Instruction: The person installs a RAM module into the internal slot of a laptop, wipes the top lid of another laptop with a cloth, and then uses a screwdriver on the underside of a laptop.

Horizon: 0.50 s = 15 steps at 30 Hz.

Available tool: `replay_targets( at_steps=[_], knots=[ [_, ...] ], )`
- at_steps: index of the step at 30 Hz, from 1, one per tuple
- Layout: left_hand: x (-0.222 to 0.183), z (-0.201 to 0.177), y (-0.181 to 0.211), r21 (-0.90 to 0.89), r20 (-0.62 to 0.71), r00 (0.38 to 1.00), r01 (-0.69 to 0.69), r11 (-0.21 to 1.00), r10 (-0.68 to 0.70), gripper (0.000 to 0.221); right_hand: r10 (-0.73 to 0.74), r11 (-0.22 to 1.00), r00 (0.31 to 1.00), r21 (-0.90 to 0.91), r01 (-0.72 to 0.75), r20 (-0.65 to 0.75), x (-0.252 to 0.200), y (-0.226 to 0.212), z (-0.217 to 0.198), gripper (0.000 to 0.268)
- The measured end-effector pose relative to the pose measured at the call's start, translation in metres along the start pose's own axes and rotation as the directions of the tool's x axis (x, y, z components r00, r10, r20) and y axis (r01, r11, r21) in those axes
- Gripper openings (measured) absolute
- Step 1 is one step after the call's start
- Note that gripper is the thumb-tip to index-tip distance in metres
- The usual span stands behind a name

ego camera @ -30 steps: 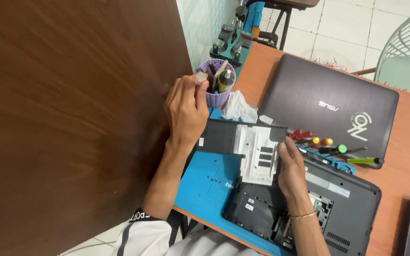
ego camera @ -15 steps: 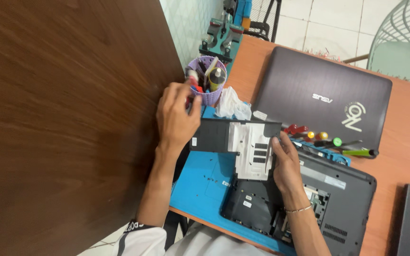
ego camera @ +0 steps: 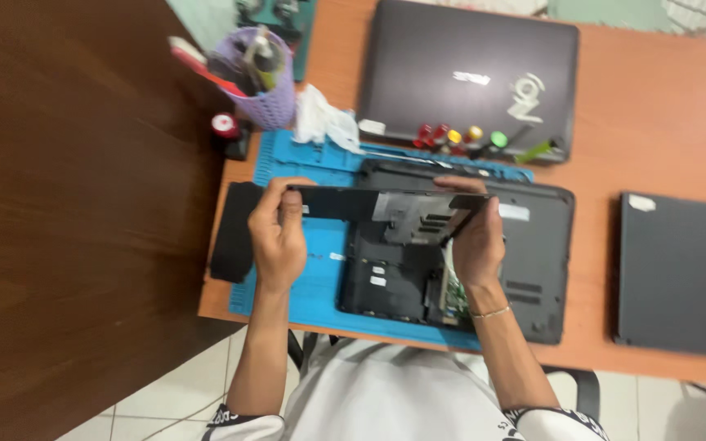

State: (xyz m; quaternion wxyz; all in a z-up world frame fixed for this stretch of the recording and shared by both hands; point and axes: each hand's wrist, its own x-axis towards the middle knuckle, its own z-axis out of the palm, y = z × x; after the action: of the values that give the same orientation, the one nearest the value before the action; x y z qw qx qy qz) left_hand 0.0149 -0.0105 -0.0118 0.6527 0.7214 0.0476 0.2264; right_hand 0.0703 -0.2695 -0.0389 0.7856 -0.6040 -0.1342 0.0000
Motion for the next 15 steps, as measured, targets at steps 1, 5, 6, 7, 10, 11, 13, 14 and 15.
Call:
replay_targets(
  at_steps=[1, 5, 6, 7, 10, 11, 13, 14, 15],
  knots=[
    [-0.004, 0.010, 0.001, -0.109, -0.006, 0.999, -0.037, 0.993, 0.036, 0.033, -0.036, 0.999, 0.999, 0.028, 0.035, 0.036, -0.007, -0.008, -0.003, 0.068],
    [-0.013, 0.035, 0.004, -0.462, 0.003, 0.973, -0.204, 0.863, 0.232, 0.034, -0.171, 0.985, 0.981, 0.038, 0.168, 0.093, -0.026, -0.037, -0.006, 0.078],
    [-0.016, 0.038, 0.005, -0.506, 0.032, 0.971, -0.190, 0.841, 0.238, 0.040, -0.196, 0.981, 0.977, 0.011, 0.196, 0.087, -0.030, -0.043, -0.007, 0.081],
    [-0.019, 0.040, 0.005, -0.547, 0.057, 0.967, -0.179, 0.818, 0.250, 0.046, -0.199, 0.980, 0.977, -0.018, 0.200, 0.073, -0.032, -0.048, -0.007, 0.082],
    [-0.033, 0.044, 0.005, -0.486, 0.120, 0.951, -0.193, 0.852, 0.284, 0.052, -0.195, 0.977, 0.981, -0.090, 0.196, 0.014, -0.042, -0.060, -0.012, 0.078],
    [-0.037, 0.044, 0.005, -0.434, 0.139, 0.944, -0.212, 0.876, 0.298, 0.052, -0.191, 0.977, 0.982, -0.104, 0.188, -0.017, -0.045, -0.063, -0.013, 0.072],
    [-0.045, 0.048, 0.005, -0.413, 0.195, 0.937, -0.189, 0.891, 0.289, 0.033, -0.164, 0.983, 0.985, -0.093, 0.159, -0.046, -0.051, -0.066, -0.017, 0.068],
    [-0.048, 0.050, 0.005, -0.401, 0.218, 0.937, -0.169, 0.900, 0.273, 0.028, -0.142, 0.988, 0.989, -0.068, 0.139, -0.043, -0.054, -0.068, -0.021, 0.073],
    [-0.051, 0.053, 0.006, -0.387, 0.242, 0.936, -0.149, 0.910, 0.256, 0.026, -0.120, 0.992, 0.992, -0.042, 0.118, -0.040, -0.058, -0.069, -0.024, 0.080]
  ],
)
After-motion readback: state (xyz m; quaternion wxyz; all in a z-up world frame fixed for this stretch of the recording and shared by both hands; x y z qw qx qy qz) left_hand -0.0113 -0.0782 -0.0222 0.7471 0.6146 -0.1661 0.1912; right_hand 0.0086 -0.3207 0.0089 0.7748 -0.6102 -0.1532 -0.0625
